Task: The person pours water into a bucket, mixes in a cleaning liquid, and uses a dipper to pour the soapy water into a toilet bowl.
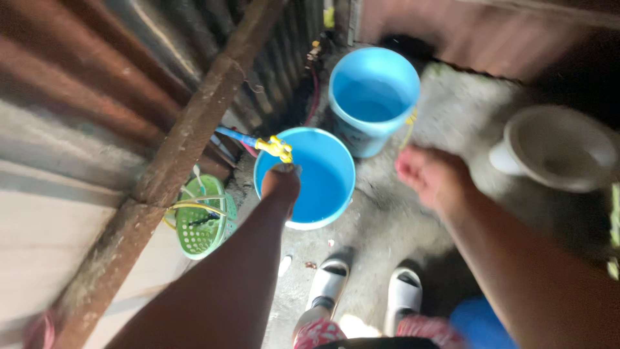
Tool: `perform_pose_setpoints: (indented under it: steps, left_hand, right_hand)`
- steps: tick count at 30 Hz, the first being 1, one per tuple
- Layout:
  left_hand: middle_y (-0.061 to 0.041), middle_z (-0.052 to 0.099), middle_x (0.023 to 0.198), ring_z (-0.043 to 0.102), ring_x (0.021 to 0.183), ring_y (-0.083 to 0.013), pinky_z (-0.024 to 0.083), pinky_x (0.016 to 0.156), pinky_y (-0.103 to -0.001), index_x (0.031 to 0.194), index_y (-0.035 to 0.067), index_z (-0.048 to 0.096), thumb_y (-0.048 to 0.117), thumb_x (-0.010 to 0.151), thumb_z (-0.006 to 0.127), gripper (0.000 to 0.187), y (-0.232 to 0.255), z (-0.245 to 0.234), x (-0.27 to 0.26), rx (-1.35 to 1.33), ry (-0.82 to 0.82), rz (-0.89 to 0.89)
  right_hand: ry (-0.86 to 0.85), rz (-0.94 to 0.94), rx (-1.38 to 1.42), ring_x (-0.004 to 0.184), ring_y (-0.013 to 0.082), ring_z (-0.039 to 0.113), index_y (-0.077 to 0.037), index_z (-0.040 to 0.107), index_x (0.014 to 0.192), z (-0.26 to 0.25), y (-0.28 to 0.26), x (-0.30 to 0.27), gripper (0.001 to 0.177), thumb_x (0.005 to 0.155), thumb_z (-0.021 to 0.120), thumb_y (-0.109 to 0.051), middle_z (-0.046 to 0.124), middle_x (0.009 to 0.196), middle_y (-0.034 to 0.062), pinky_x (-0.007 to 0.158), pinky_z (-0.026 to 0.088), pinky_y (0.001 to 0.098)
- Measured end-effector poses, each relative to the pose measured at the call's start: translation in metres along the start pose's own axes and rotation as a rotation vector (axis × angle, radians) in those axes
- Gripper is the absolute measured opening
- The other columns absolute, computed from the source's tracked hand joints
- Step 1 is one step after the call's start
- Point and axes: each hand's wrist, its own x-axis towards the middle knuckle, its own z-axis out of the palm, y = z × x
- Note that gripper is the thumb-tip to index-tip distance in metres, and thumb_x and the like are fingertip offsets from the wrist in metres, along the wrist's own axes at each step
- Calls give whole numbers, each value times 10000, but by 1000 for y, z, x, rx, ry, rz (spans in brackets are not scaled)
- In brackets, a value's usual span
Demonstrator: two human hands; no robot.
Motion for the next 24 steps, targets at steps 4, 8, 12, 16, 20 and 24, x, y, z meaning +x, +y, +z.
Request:
perform_pose_setpoints:
  steps: [4,8,12,16,20,24]
  left_hand:
    - [-219,696,1170,660,1064,-372,528,869,-477,1198,67,691,442,993,615,434,-23,-2,-16,180,182,-90]
    - [-251,730,1061,690,907,-359,529,789,-508,1115,30,731,365,973,558,403,-62,-8,-68,-149,190,-288]
    - [-165,741,1041,679,883,-257,522,786,-453,1089,47,736,354,949,630,354,-95,1,-132,-104,368,-422]
    - [-97,770,1027,686,881,-206,528,798,-395,1106,138,772,286,906,656,275,-121,-6,-170,-223,408,-508]
    - [-159,738,1008,623,777,-267,473,712,-475,1130,98,768,288,967,637,283,-185,-4,-180,-382,366,-620]
    - [-56,780,907,681,757,-160,525,701,-334,1061,87,788,260,903,706,248,-259,6,-170,-384,421,-430]
  right_hand:
    - [-94,125,-70,862,262,698,-40,635,1030,5,18,15,202,931,705,-202,700,933,104,822,603,434]
    - [-193,166,-298,821,246,694,-40,641,1015,2,13,22,239,937,716,-253,698,926,107,792,606,417]
    - [-288,231,-434,800,214,681,-73,641,1004,4,27,6,187,895,740,-188,701,930,86,754,592,385]
    - [-411,295,-572,776,200,664,-76,670,1021,19,67,-20,179,889,736,-177,684,905,78,702,563,367]
    - [-529,333,-774,769,199,671,-71,685,1028,53,126,-45,179,870,740,-137,687,887,63,678,556,357]
    - [-654,270,-950,723,183,661,-76,703,1023,81,202,-38,167,861,731,-108,707,864,63,629,541,345]
